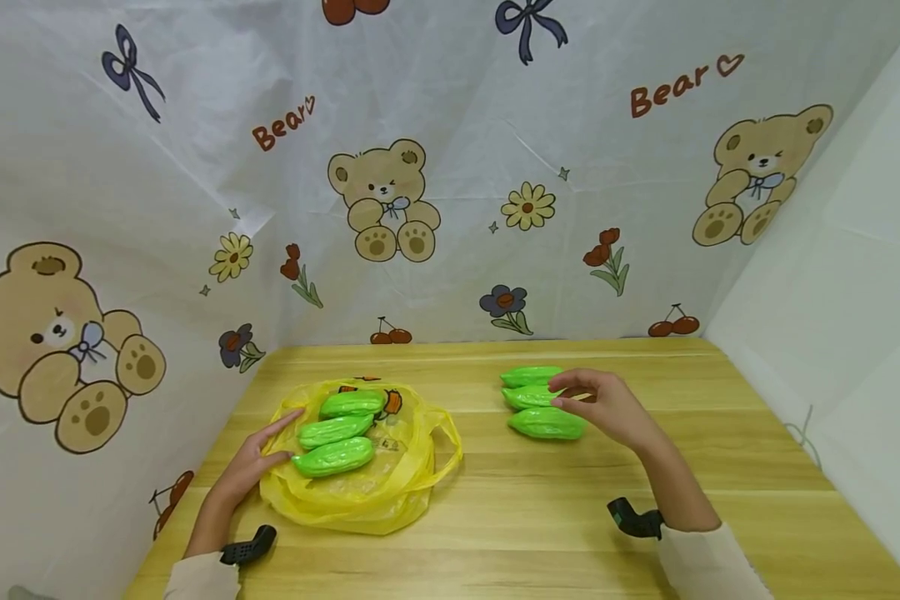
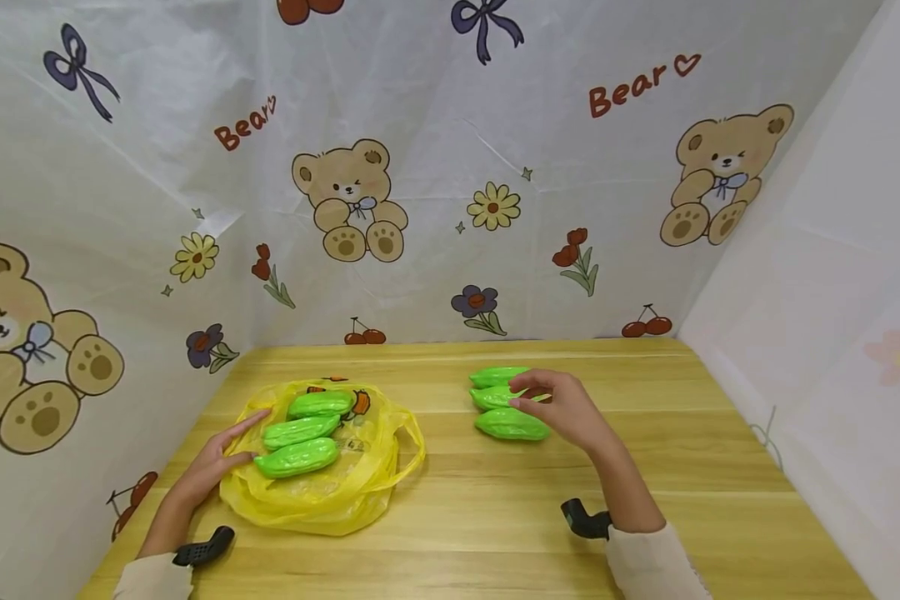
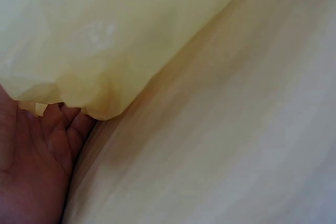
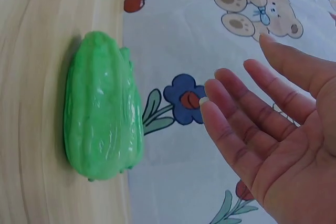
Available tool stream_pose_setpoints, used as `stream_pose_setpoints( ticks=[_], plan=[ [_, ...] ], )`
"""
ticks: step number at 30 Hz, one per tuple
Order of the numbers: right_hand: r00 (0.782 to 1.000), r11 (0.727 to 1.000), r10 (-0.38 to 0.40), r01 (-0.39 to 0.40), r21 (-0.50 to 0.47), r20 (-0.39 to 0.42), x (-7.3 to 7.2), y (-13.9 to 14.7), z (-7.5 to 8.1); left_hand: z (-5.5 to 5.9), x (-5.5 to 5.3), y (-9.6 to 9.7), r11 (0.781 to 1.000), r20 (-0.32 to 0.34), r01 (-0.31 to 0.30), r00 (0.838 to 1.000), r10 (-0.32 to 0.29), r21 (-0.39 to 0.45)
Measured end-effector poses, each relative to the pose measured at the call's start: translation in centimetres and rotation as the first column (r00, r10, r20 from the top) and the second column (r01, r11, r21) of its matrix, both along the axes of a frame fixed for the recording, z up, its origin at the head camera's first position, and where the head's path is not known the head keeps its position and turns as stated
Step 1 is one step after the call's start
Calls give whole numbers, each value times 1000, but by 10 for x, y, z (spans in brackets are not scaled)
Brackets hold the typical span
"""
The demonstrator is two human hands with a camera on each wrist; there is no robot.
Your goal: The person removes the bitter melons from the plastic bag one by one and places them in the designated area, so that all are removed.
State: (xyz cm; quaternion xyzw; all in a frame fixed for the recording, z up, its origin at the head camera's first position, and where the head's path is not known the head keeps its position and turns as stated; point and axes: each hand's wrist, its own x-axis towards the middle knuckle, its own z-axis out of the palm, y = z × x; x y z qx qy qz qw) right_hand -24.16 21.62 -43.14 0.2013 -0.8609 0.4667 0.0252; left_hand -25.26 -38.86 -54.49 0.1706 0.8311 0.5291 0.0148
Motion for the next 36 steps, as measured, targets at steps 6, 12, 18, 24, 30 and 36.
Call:
stream_pose_setpoints(
  ticks=[6, 12, 18, 24, 30, 36],
  plan=[
    [999, 999, 32, -32, -20, 11, 3, -17, 1, 2, -1, 0, 1000, 8, 1, 1000, -1, -6],
    [990, 984, 127, -117, -134, 69, 7, -34, 0, 1, -2, -1, 1000, 9, -8, 1000, 8, -7],
    [973, 970, 197, -176, -166, 122, 11, -53, -3, -2, -2, -2, 1000, 18, -4, 1000, 4, 3],
    [960, 954, 247, -216, -208, 133, 13, -77, -3, -2, -3, -3, 1000, 1, -6, 1000, 6, -4],
    [948, 937, 295, -264, -227, 118, 11, -105, -7, -2, -2, -3, 1000, -2, -2, 1000, 2, -7],
    [942, 928, 320, -290, -235, 100, 10, -132, -9, 0, -2, -2, 1000, -4, 0, 1000, 0, -10]
  ],
)
